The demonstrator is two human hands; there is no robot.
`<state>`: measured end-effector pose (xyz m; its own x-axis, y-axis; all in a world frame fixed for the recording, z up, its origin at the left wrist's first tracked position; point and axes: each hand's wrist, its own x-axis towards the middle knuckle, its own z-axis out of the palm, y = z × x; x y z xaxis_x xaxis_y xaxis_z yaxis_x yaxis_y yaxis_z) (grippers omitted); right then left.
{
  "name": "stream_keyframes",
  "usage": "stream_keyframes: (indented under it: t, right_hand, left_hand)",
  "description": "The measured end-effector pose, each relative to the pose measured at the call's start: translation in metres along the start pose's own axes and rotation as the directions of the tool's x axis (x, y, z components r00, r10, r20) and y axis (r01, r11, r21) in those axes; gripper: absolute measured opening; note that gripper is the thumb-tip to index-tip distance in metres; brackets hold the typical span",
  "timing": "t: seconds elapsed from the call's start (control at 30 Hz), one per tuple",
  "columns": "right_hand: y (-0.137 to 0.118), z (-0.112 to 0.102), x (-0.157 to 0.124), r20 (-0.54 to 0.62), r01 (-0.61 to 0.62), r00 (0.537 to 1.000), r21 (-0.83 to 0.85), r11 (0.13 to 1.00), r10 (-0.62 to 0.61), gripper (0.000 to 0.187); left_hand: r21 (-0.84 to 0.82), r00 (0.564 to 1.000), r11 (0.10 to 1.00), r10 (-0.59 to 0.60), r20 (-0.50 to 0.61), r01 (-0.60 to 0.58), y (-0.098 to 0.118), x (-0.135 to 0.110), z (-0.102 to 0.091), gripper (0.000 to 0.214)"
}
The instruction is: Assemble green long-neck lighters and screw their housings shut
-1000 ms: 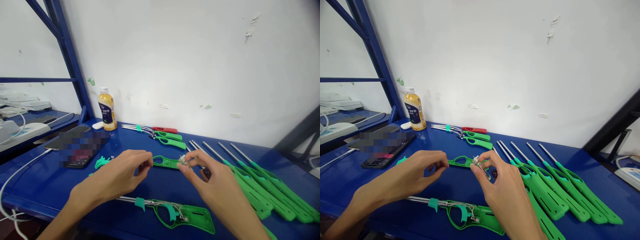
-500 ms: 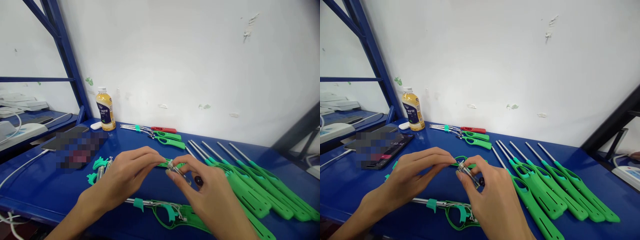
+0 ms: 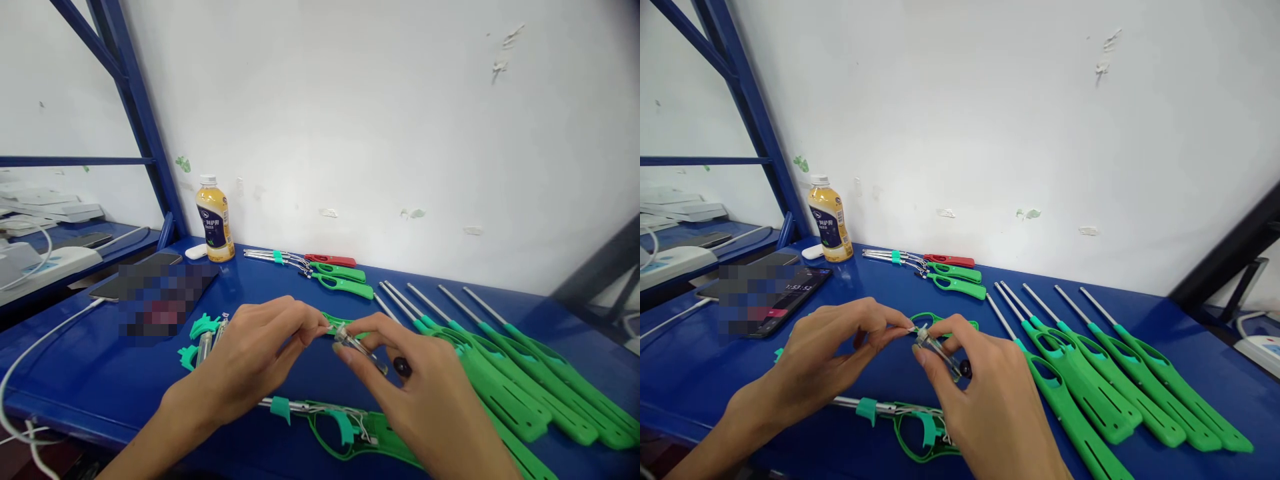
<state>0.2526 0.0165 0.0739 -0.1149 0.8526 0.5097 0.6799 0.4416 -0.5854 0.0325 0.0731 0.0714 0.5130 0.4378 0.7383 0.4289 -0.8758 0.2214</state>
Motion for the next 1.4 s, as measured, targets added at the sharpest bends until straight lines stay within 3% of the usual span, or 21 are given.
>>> stream_keyframes:
  t: [0.27, 0.47, 0.73, 1.0, 1.4]
  right_hand:
    - [-0.005, 0.001, 0.002, 0.078, -0.013, 0.997, 0.042, 0.999, 0.01, 0.006]
    - [-0.003, 0.002, 0.002, -0.031, -0.005, 1.0, 0.015, 1.0, 0.005, 0.008]
    - [-0.007, 0.001, 0.004, 0.081, 0.007, 0.997, 0.004, 1.0, -0.007, 0.014]
    - [-0.009, 0.011, 0.003, 0.118, 0.041, 0.992, 0.051, 0.998, -0.047, 0.019]
    - [-0.014, 0.007, 0.003, 0.175, -0.01, 0.984, 0.194, 0.981, -0.025, 0.03]
  left_hand:
    - [0.014, 0.999, 0.999, 0.029, 0.04, -0.03, -0.002, -0.003, -0.001, 0.028]
    - [0.023, 0.999, 0.999, 0.035, 0.023, -0.036, -0.001, -0.003, -0.001, 0.029]
    - [0.031, 0.997, 0.997, 0.073, 0.03, -0.073, 0.0, -0.002, 0.0, 0.032]
    - [0.084, 0.99, 0.987, 0.139, -0.016, -0.137, 0.004, -0.001, 0.002, 0.039]
    - [0.146, 0.985, 0.979, 0.155, -0.08, -0.142, 0.022, 0.001, 0.004, 0.036]
